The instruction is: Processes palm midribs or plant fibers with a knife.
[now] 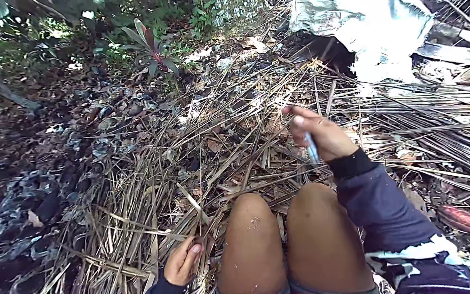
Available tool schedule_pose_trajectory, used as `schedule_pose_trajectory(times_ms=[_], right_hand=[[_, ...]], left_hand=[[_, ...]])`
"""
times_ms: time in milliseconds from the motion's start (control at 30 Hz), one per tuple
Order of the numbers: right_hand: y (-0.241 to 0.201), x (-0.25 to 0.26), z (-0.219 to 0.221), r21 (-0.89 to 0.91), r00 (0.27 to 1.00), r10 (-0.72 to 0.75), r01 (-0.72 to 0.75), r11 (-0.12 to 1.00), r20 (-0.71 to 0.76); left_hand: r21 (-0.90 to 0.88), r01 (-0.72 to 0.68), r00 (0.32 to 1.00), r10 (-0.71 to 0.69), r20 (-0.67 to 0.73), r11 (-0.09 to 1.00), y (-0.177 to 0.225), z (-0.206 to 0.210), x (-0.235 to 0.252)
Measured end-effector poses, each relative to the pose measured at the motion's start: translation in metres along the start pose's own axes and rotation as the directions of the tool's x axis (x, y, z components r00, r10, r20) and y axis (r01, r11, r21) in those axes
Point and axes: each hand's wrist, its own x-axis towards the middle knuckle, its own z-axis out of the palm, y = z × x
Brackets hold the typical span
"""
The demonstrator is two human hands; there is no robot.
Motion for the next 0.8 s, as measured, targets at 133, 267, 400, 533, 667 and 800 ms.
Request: schedule_pose_trajectory(times_ms=[133,267,400,533,667,800], right_hand=[[-0.017,0.008,-0.045,0.018,0.989,-0.059,0.062,0.998,-0.136],[-0.012,0.01,-0.051,0.033,0.997,-0.008,0.01,0.999,-0.077],[-0.004,0.012,-0.049,0.061,0.998,0.012,-0.008,0.998,-0.062],[-0.006,0.011,-0.047,0.018,0.998,0.022,-0.02,1.0,-0.065],[-0.013,-0.002,-0.017,-0.024,0.999,0.022,-0.021,0.999,0.044],[-0.02,-0.001,-0.026,-0.056,0.997,-0.028,0.032,0.998,0.068]], left_hand=[[0.353,-0.023,0.999,0.037,-0.034,0.935,-0.038,-0.014,-0.031],[0.461,-0.025,0.993,0.077,-0.094,0.887,-0.056,-0.02,-0.042],[0.51,-0.034,0.98,0.129,-0.152,0.86,-0.072,-0.024,-0.048],[0.515,-0.056,0.981,0.145,-0.133,0.855,-0.075,-0.021,-0.053],[0.47,-0.021,0.995,0.066,-0.08,0.882,-0.06,-0.016,-0.054],[0.43,0.013,0.998,0.015,-0.061,0.903,-0.067,-0.022,-0.064]])
